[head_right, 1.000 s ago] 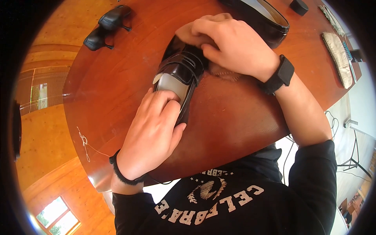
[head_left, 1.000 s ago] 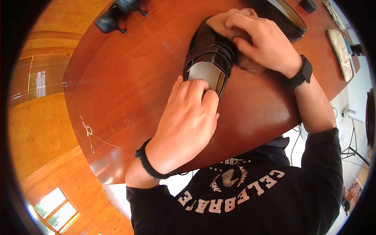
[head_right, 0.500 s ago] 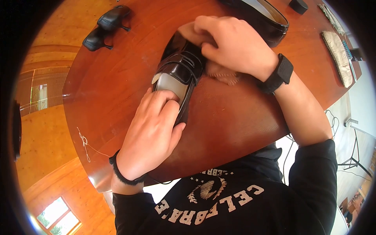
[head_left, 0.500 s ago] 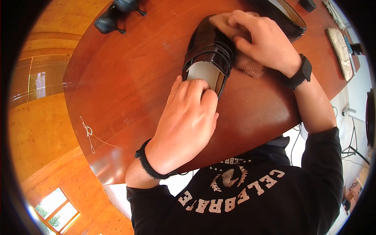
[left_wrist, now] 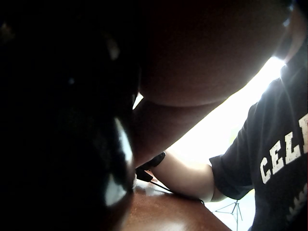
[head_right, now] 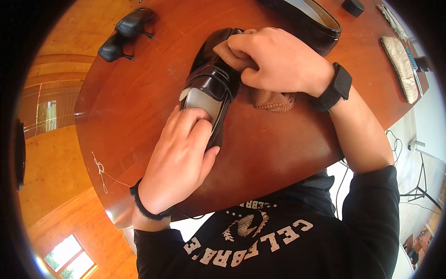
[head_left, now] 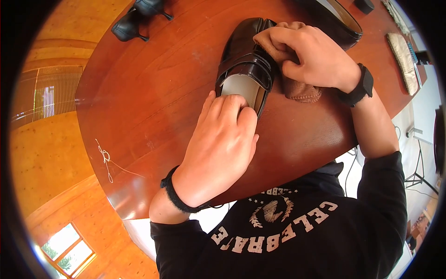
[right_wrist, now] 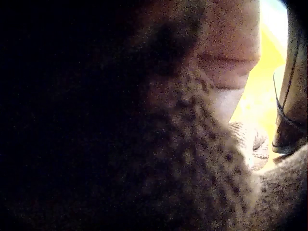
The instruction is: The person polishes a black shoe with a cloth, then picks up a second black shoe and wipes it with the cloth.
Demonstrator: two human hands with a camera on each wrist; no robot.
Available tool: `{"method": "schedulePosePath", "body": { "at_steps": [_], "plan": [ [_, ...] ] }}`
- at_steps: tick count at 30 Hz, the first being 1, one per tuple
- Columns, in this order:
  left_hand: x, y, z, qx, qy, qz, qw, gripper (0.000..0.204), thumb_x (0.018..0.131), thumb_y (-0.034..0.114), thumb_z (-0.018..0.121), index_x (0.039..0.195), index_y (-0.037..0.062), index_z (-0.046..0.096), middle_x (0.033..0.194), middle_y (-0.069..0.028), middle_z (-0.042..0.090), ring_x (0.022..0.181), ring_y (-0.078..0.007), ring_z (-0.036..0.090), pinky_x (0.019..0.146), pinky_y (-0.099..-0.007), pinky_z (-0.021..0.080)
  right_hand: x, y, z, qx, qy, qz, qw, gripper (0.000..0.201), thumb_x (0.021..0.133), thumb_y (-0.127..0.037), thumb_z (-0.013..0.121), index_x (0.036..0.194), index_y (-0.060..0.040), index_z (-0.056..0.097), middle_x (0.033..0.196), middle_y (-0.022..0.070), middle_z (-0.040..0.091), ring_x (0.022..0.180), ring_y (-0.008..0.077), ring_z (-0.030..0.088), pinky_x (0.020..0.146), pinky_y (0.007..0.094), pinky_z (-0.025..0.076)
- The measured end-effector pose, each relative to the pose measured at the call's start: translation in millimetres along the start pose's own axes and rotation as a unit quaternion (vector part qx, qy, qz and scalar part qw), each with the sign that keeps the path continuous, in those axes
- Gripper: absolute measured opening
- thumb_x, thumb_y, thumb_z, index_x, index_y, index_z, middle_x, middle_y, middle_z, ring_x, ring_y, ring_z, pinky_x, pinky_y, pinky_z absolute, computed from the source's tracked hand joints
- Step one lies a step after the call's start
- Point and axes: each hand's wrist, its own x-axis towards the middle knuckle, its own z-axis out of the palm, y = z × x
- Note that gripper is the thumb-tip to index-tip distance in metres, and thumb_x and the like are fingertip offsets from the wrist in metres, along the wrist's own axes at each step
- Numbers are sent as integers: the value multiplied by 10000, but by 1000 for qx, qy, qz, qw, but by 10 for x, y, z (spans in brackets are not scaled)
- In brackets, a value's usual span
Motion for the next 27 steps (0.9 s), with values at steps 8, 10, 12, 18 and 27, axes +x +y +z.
{"method": "schedulePosePath", "body": {
  "at_steps": [8,10,12,18,27],
  "plan": [
    [-1,-3,8,-1,10,3,1000,294,775,8,737,1013,-36,570,1133,-187,528,1086,-440,542,1099,-530,408,13,203,164,-139,190,28,971,144,801,-110,663,886,-9,605,803,191,691,803,404,679,709,493,534],
    [-5,-3,7,-2,9,2,1000,294,776,8,736,1014,-36,569,1135,-186,529,1085,-439,542,1103,-533,406,17,236,169,-148,194,34,969,159,816,-122,659,920,-6,624,823,197,698,805,405,681,710,495,537],
    [-6,-7,8,-2,10,2,1000,294,777,8,736,1014,-36,568,1136,-186,529,1085,-438,543,1105,-537,405,19,242,160,-150,180,53,971,187,844,-134,662,981,-12,626,888,196,699,848,409,673,737,489,534],
    [-9,-13,8,-2,9,5,1000,300,777,8,738,1018,-36,565,1139,-187,529,1085,-437,544,1104,-546,405,22,225,147,-136,182,51,973,242,904,-160,662,1099,-19,634,1029,190,695,945,417,653,810,469,529],
    [-4,-11,10,0,10,5,1000,309,770,10,743,1017,-38,564,1141,-188,528,1085,-441,544,1099,-542,409,15,208,121,-154,173,30,972,142,826,-137,609,925,-82,694,811,161,699,781,396,669,701,491,537]
  ]
}}
